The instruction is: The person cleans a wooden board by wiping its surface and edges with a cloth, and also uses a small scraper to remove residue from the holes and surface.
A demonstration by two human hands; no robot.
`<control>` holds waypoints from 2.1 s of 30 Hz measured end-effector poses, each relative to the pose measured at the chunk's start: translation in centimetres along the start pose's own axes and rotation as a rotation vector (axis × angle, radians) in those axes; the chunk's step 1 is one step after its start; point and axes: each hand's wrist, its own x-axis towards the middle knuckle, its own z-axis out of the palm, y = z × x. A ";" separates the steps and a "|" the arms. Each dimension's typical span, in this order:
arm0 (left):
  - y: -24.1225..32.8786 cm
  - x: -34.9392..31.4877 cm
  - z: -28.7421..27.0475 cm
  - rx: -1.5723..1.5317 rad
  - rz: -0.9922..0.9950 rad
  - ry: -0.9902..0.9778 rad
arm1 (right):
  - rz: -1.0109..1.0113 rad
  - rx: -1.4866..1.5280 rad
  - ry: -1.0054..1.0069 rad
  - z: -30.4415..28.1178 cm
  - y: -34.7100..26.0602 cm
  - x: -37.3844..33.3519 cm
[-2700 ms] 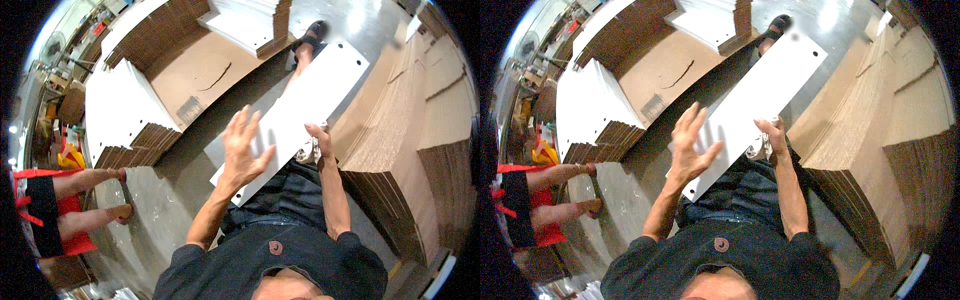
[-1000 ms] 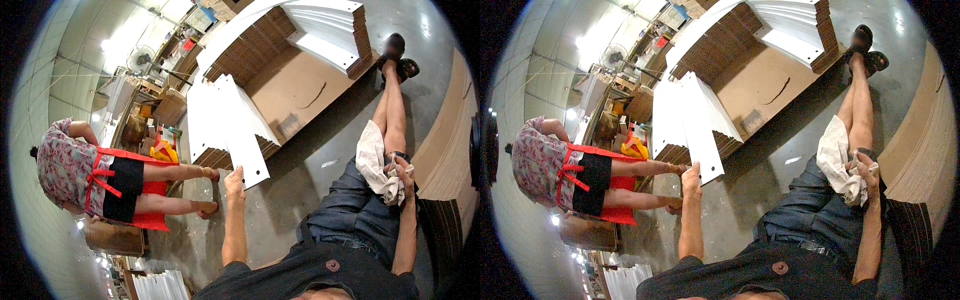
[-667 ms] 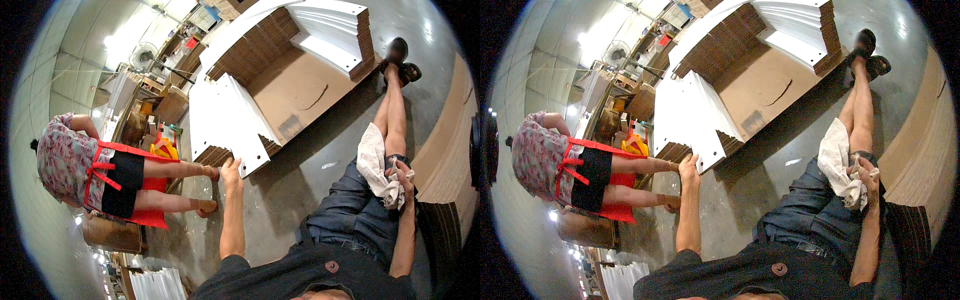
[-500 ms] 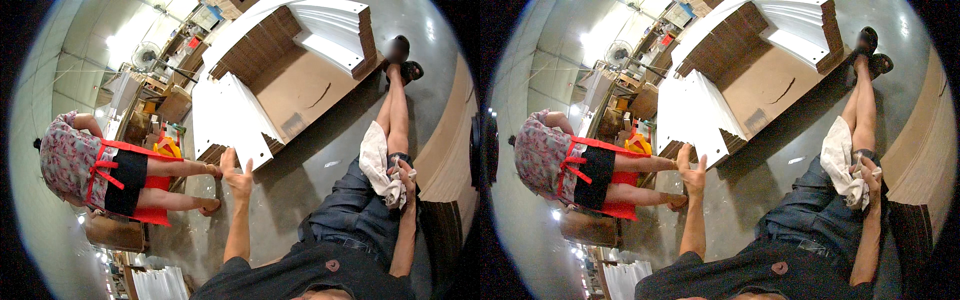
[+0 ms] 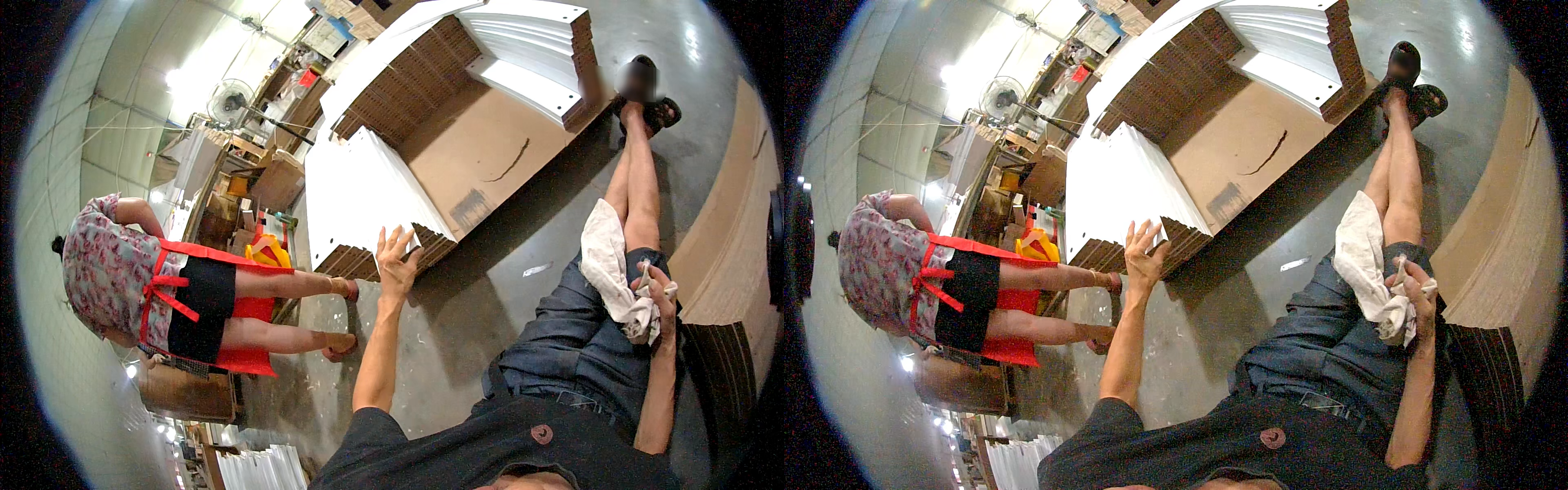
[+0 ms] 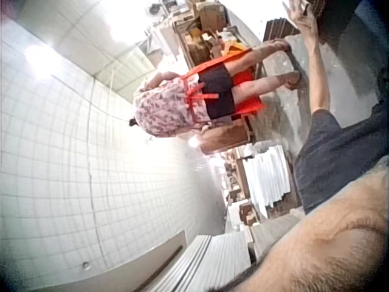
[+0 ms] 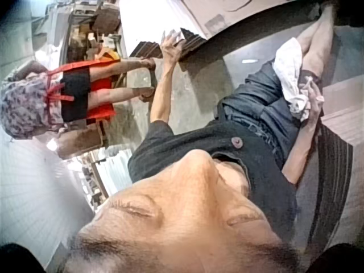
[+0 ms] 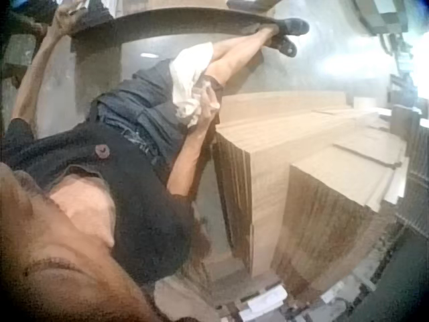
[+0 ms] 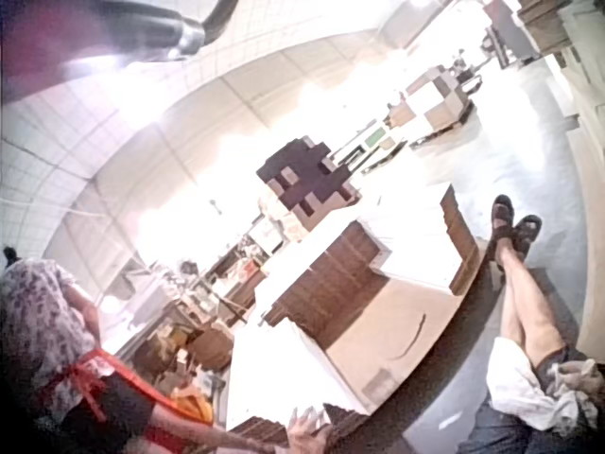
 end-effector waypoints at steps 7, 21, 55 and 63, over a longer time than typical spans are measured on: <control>-2.9 3.2 0.5 0.059 -0.068 -0.006 | -0.035 -0.011 -0.024 0.5 0.0 -0.1; -4.0 7.5 -0.2 0.056 -0.152 -0.167 | 0.013 0.021 0.015 1.2 -1.2 -0.7; 21.4 32.4 43.8 0.200 0.373 -0.387 | 0.339 0.189 -0.048 2.2 -4.5 6.1; 19.6 30.0 43.3 0.092 0.352 -0.330 | 0.294 0.087 -0.124 2.2 -4.9 6.6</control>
